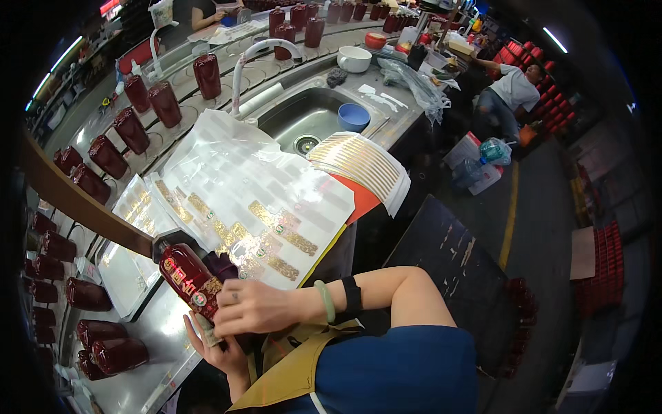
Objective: The person is manually applying decorative labels and ribbons to wine or liquor bottles at a factory workstation.
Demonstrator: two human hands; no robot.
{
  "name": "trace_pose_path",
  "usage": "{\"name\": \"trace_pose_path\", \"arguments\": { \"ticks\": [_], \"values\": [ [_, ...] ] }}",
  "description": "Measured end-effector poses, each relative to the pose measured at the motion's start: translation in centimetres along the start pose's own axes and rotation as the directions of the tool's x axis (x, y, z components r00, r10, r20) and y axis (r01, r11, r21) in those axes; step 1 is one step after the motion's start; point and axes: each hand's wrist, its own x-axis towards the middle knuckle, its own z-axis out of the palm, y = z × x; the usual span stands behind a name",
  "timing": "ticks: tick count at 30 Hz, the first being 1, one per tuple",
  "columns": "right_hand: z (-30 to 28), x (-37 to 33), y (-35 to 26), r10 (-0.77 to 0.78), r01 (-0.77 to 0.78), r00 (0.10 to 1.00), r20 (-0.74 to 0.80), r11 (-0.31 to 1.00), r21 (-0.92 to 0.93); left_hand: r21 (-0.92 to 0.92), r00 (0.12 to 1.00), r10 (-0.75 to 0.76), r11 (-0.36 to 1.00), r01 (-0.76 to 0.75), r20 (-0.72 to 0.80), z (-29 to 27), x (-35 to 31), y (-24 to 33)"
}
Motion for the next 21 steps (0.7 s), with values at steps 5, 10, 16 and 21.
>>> {"name": "trace_pose_path", "arguments": {
  "ticks": [5,10,16,21],
  "values": [
    [-0.6,1.6,0.8,0.054,-0.066,0.997,-0.061,0.974,-0.216,-0.123,0.997,-0.071,0.990,0.068,-0.015,0.2,-0.4,-0.1],
    [1.1,2.1,-0.3,-0.061,0.065,0.998,0.030,0.987,-0.146,-0.306,0.976,-0.216,0.931,0.201,-0.014,0.5,-0.5,0.3],
    [1.3,2.2,0.6,-0.102,0.118,0.990,0.097,0.978,-0.173,-0.462,0.955,-0.292,0.841,0.282,0.051,0.6,2.0,-1.5],
    [0.3,3.4,1.1,-0.015,0.006,0.999,-0.039,0.974,-0.225,-0.587,0.904,-0.386,0.694,0.417,0.186,0.6,2.5,-1.0]
  ]
}}
